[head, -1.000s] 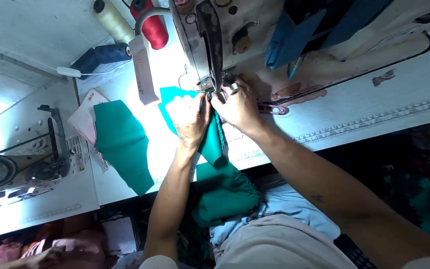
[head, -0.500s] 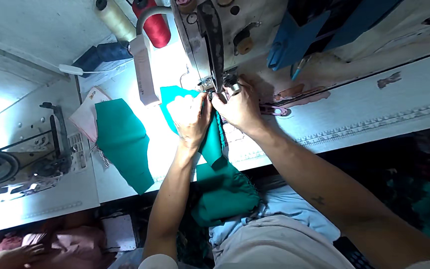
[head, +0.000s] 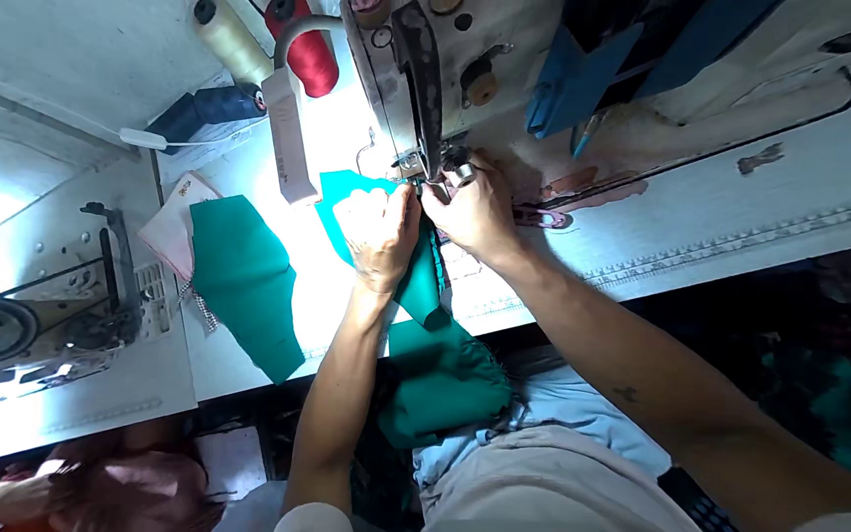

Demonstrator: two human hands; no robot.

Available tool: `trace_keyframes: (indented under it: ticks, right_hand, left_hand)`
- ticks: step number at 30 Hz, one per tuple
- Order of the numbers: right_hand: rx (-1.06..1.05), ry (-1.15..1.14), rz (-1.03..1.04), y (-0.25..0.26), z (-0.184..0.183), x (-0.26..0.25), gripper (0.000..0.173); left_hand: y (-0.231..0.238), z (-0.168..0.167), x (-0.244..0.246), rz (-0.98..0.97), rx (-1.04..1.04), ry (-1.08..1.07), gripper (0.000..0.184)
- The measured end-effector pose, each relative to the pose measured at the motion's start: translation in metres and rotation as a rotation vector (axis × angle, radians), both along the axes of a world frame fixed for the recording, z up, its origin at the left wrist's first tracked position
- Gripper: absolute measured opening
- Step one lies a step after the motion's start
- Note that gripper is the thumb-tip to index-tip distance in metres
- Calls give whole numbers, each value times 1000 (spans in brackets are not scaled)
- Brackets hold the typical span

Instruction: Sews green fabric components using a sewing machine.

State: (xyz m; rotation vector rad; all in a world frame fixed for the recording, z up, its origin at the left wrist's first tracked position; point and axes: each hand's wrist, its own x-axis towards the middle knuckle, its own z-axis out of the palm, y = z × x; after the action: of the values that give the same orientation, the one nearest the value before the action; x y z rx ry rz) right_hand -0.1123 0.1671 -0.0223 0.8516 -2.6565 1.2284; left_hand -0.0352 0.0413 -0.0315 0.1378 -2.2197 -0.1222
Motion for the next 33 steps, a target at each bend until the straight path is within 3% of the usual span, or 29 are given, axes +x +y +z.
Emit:
trace_keyframes:
  ticks: [6,11,33]
  right_hand:
    - [9,-4,-10,0,1,0,28]
    - [1,3,-3,0,-1,1,31]
    - [-60,-6,44,0,-5,-4,36]
  left_hand:
    - [0,-2,0,-5,-14,21,11]
    - [4,1,15,37,-30,-163,15]
    - [4,2,14,64,-14,-197,15]
